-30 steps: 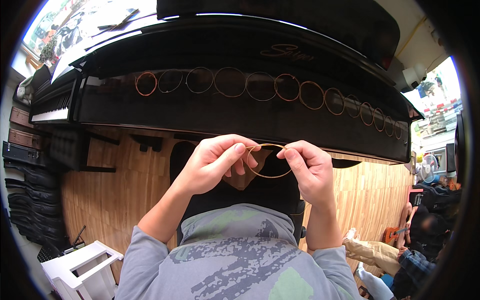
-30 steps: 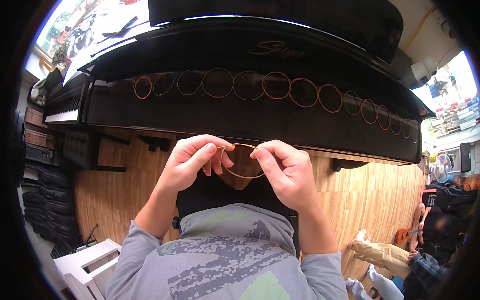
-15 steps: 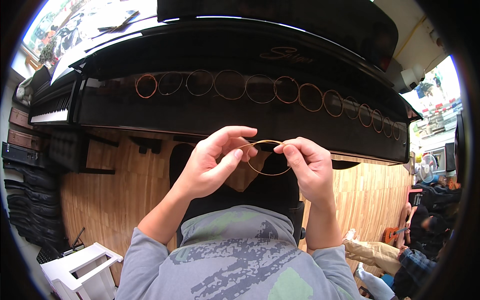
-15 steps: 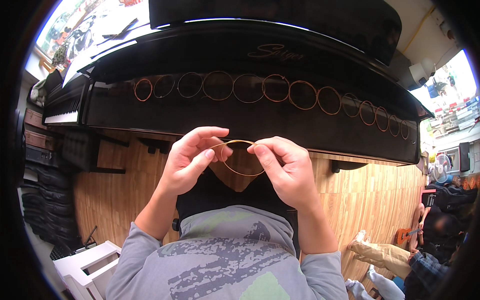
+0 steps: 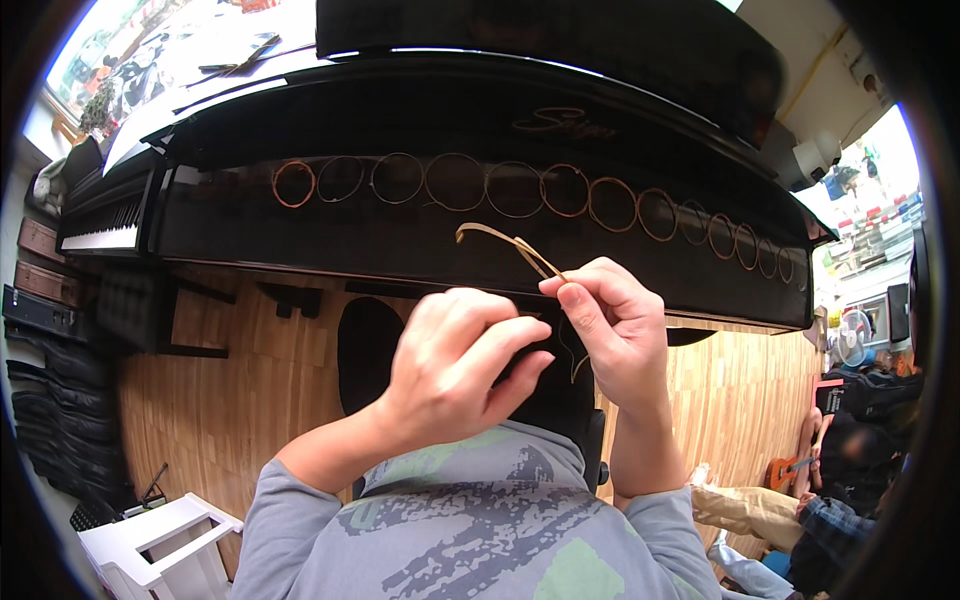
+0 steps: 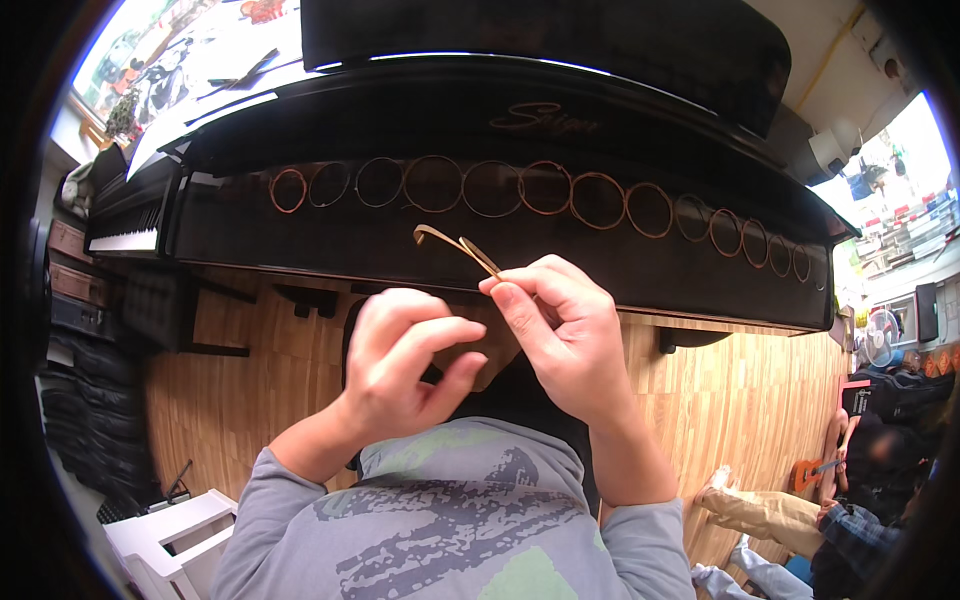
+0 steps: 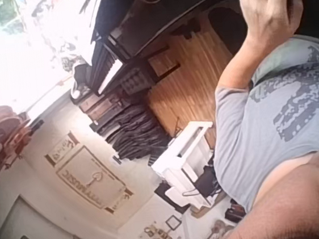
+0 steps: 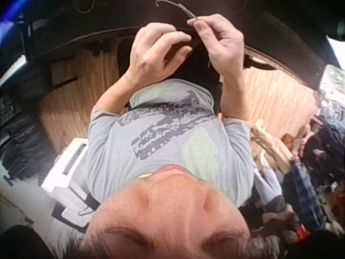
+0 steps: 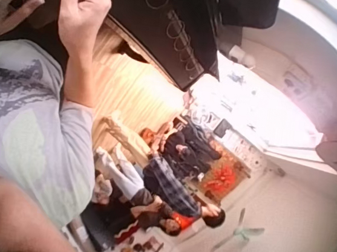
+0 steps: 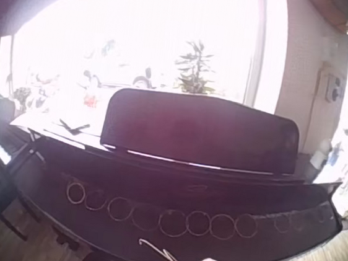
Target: The person bends and twists copper wire into circular loops by hand, placing each finished loop on the piano lid. They repeat this process with multiple wires, forming a row of loops.
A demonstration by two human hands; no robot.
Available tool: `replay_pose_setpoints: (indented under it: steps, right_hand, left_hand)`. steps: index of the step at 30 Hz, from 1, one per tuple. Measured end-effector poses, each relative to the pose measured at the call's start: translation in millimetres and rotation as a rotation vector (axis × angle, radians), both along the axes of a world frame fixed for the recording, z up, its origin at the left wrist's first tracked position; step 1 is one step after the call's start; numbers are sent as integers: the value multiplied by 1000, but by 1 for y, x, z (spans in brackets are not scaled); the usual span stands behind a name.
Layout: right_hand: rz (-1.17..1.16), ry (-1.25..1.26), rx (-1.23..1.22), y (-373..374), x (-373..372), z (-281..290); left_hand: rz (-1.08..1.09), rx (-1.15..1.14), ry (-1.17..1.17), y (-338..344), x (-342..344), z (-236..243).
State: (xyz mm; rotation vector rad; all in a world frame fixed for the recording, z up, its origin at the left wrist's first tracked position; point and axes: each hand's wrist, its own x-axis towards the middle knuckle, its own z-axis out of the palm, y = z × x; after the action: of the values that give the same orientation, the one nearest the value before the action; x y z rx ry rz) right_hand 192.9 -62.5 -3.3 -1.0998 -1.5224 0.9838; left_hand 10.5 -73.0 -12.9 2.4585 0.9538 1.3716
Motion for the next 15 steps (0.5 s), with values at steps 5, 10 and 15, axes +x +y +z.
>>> replay_pose_setpoints:
  steps: [5, 10, 15]
  right_hand:
    - [137, 154, -119, -8, -5, 10]
    - [178, -75, 101, -11, -13, 14]
    - [54, -66, 50, -22, -28, 26]
  left_hand:
    - [86, -10, -10, 6, 12, -18]
    - [120, 79, -27, 8, 10, -18]
    - [20, 58, -99, 12, 9, -29]
